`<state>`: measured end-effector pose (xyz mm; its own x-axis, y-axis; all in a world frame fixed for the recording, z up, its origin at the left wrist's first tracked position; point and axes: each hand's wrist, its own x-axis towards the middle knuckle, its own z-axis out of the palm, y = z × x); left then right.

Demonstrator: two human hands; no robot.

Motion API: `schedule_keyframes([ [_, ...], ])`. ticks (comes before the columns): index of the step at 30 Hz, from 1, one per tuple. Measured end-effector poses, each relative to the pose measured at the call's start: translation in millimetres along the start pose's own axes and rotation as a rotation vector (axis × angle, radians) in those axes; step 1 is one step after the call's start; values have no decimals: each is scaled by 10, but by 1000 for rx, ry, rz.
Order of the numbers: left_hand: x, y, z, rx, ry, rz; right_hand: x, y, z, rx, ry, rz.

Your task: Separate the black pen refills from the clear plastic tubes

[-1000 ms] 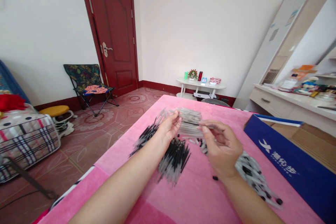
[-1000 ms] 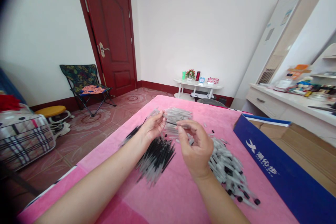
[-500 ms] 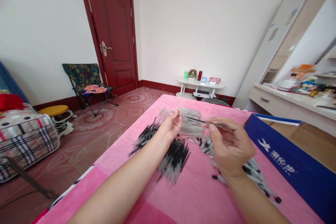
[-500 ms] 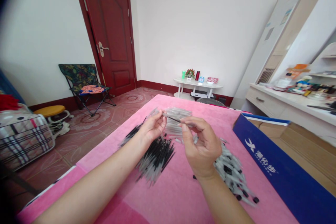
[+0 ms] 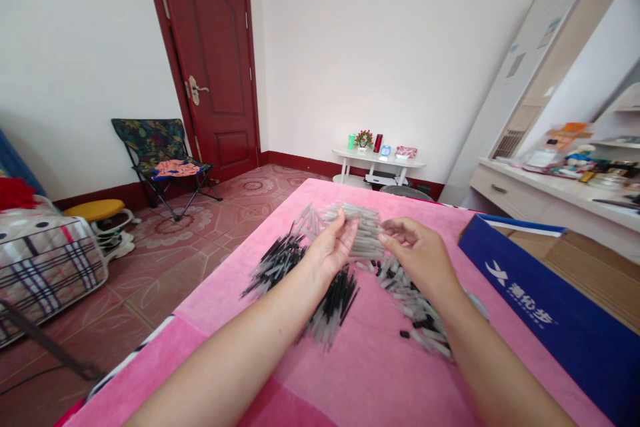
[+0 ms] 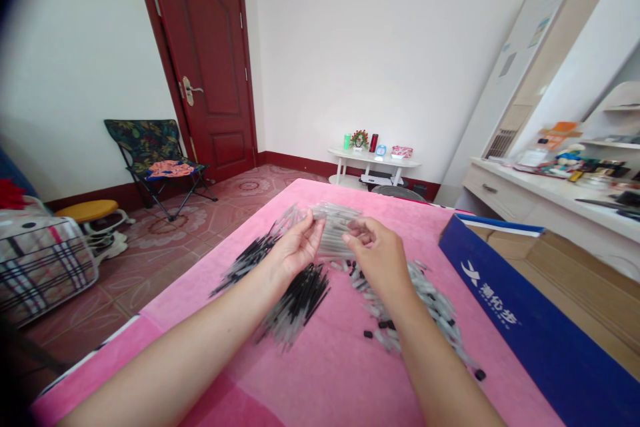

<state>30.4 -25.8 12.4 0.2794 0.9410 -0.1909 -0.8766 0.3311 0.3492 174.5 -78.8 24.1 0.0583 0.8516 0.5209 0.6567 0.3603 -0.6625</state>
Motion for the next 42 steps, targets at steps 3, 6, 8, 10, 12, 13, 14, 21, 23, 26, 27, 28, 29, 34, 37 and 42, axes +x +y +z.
schedule_keyframes([
  [3,43,36,-19,-29,35,56,22,218,-66,-263,-325,61],
  [6,55,46,-30,-34,46,49,-4,337,-54,-536,-476,77],
  [8,50,42,-29,-35,46,41,-33,360,-10,-644,-489,64],
  [10,43,38,-23,-33,49,38,-61,364,40,-698,-500,35],
  [12,39,38,-17,-29,54,39,-85,371,83,-750,-519,6],
  [13,38,39,-15,-27,55,42,-95,378,98,-776,-524,-6],
  [14,39,40,-14,-24,54,43,-103,386,111,-799,-523,-16],
  [21,48,35,-34,-11,44,29,-137,400,149,-846,-534,-73],
  [23,52,32,-40,-5,46,27,-137,385,147,-838,-537,-72],
  [26,57,31,-48,1,48,27,-114,356,121,-810,-536,-59],
  [27,59,31,-49,2,49,27,-101,346,103,-796,-535,-48],
  [28,60,31,-50,3,51,30,-88,336,78,-779,-541,-30],
  [29,60,31,-50,4,52,32,-78,325,49,-759,-559,-10],
  [34,55,33,-46,-2,40,24,-105,222,-125,-668,-777,36],
  [37,42,43,-34,10,39,16,-167,61,-162,-704,-906,69],
  [42,19,70,-4,19,38,12,-250,-233,-80,-904,-936,129],
])
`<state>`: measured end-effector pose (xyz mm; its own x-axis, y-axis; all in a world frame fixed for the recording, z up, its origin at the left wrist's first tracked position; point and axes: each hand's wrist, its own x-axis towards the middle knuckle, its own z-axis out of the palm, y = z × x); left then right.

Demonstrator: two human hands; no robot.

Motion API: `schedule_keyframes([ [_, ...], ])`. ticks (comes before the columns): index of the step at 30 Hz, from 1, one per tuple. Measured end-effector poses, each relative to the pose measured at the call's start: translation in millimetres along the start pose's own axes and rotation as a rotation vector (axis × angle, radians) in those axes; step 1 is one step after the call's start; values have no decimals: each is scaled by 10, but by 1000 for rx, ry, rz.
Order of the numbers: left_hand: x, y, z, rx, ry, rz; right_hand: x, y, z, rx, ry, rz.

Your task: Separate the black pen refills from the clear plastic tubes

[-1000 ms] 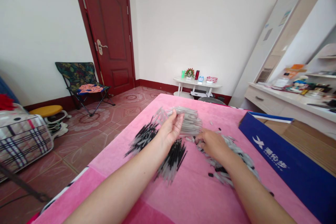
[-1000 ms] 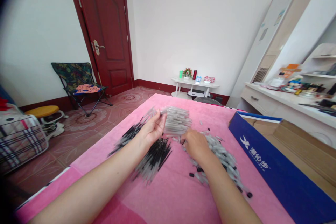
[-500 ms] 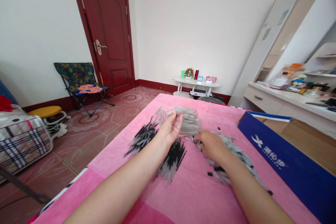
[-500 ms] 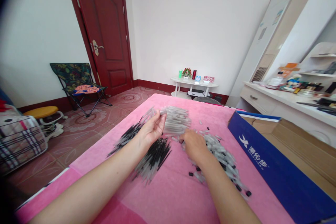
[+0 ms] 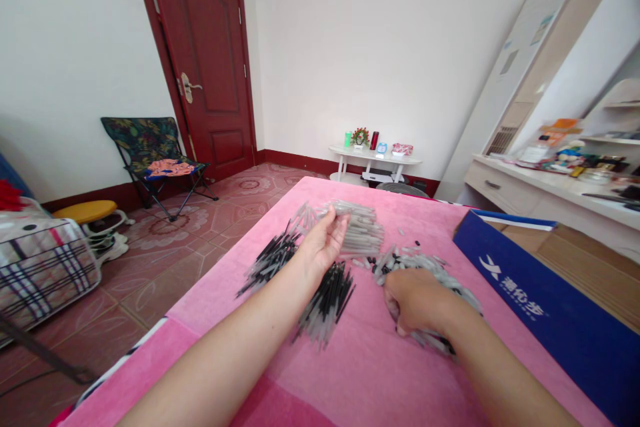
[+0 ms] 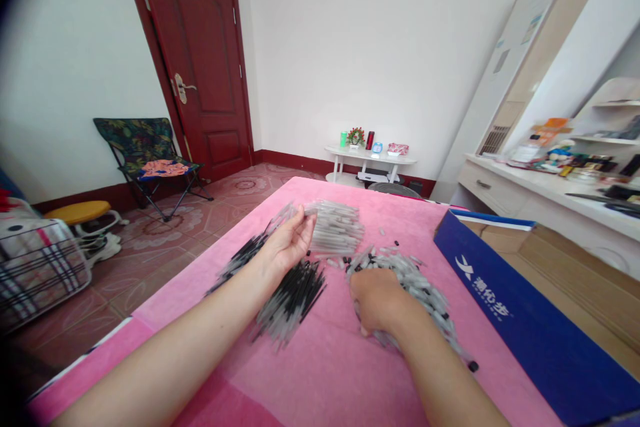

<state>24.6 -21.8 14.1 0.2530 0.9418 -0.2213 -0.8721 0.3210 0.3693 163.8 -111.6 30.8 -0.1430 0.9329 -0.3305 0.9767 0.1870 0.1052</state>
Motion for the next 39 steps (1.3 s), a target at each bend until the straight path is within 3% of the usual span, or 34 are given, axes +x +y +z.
schedule_keyframes([
  [5,11,-2,-6,14,-3,3,3,-33,46,-80,66,-47],
  [8,24,-18,-26,16,-10,6,62,100,92,32,153,-115],
  [11,23,-44,-43,34,-24,16,138,243,98,358,258,-180],
  [16,-4,-125,-69,148,-67,80,147,270,-13,1150,376,-206],
  [20,-26,-193,-102,253,-120,131,117,208,-100,1409,622,-153],
  [23,-34,-226,-127,314,-146,158,143,204,-101,1375,739,-162],
  [29,-36,-255,-150,348,-173,197,208,218,-41,1087,884,-143],
  [39,-77,-281,-142,405,-167,227,206,173,-38,989,925,-125],
])
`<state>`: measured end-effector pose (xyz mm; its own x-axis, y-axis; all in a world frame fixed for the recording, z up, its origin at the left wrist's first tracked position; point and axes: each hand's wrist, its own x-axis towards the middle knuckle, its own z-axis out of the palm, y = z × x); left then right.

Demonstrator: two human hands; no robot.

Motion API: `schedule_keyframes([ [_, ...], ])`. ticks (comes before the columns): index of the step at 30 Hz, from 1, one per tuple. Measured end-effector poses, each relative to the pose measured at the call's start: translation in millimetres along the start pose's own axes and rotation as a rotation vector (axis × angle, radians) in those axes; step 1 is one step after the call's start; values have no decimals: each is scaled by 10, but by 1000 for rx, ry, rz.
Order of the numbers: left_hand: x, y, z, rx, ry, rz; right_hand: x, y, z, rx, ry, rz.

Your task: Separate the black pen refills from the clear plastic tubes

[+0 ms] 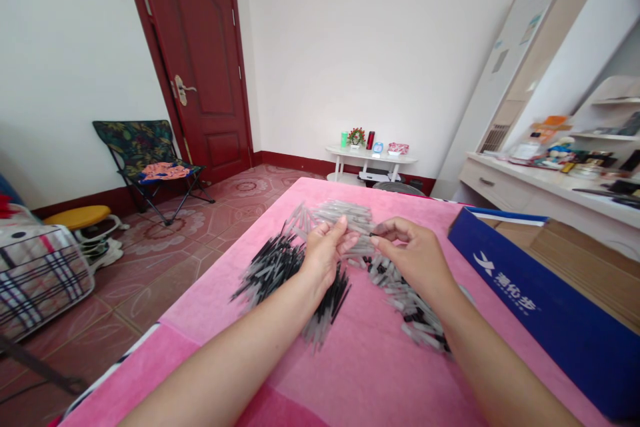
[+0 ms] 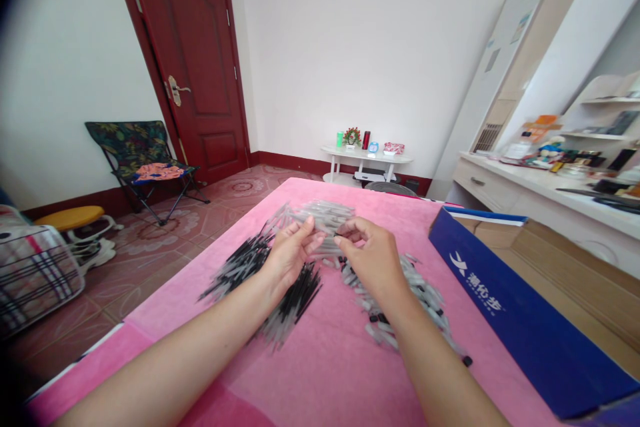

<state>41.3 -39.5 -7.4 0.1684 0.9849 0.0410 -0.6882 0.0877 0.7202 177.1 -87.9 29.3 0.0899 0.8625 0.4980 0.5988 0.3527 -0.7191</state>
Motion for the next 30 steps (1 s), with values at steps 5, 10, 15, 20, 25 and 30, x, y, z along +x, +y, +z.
schedule_keyframes([
  [5,3,-14,-17,0,-2,30,-11,9,16,-31,16,-16],
  [10,-1,-5,-11,11,0,23,-17,12,19,-66,21,-25],
  [15,-16,6,18,32,10,28,-15,25,30,-116,25,-56],
  [20,-32,4,23,39,-4,46,-28,7,32,-117,34,-54],
  [25,-49,0,37,31,-24,60,-38,4,31,-64,59,-4],
  [30,-50,12,45,67,-51,69,-35,85,51,21,50,29],
])
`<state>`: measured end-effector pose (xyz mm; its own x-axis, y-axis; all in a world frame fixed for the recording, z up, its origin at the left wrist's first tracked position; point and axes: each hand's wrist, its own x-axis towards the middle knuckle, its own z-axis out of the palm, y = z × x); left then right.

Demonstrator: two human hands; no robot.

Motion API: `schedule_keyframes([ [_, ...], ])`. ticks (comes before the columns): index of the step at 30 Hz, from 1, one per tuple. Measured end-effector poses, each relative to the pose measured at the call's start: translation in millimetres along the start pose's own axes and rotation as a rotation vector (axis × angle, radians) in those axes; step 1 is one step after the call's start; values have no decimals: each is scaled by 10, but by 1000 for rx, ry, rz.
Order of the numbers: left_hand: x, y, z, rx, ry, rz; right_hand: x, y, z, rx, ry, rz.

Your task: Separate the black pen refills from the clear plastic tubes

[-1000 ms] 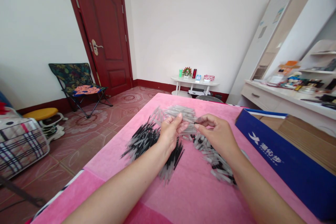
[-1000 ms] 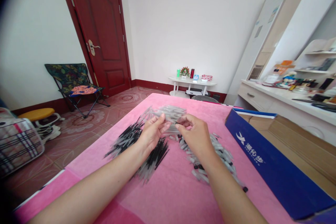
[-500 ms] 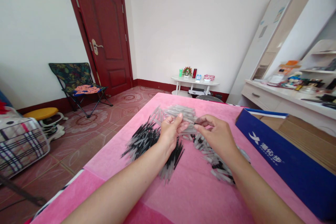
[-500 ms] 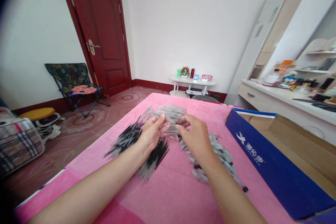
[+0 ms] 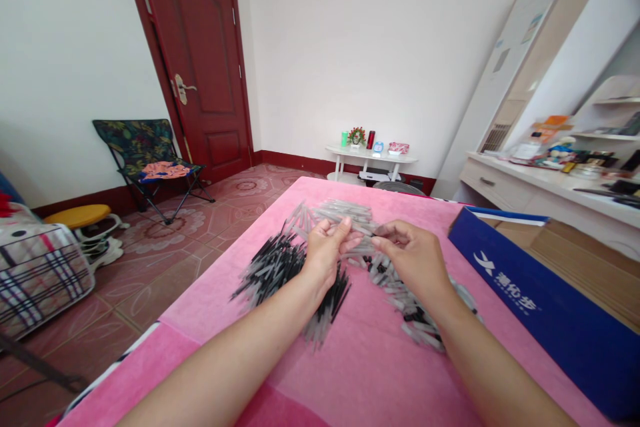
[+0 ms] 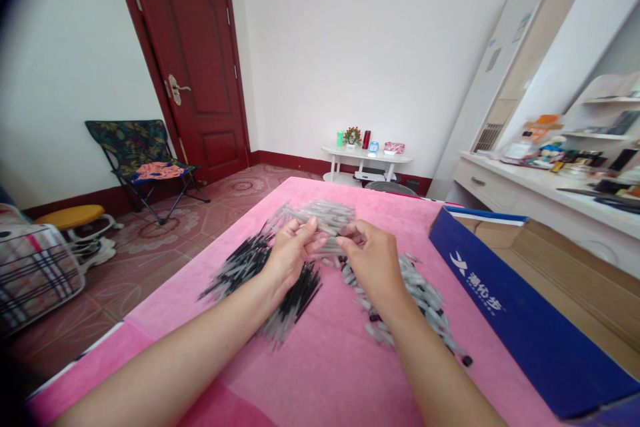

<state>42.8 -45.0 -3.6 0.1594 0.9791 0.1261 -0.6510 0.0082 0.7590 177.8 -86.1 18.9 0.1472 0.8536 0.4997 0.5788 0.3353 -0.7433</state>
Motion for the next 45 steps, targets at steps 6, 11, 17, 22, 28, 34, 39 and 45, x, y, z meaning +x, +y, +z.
schedule_keyframes([
  [6,-7,48,14,46,-14,26,-6,-13,7,193,-50,84],
  [11,-14,56,25,44,-26,38,-1,-16,16,352,-96,190],
  [17,-11,26,1,43,-57,44,-6,26,50,647,-191,338],
  [22,7,-2,-9,14,28,34,-18,-55,84,595,-164,322],
  [28,7,-2,-4,-48,40,34,-52,-40,106,311,-88,197],
  [34,-3,34,19,-12,-7,24,-63,2,81,131,-165,117],
  [39,1,29,9,-19,5,23,-63,-6,95,97,-117,51],
  [45,8,35,-1,-6,12,14,-47,10,78,136,-190,89],
])
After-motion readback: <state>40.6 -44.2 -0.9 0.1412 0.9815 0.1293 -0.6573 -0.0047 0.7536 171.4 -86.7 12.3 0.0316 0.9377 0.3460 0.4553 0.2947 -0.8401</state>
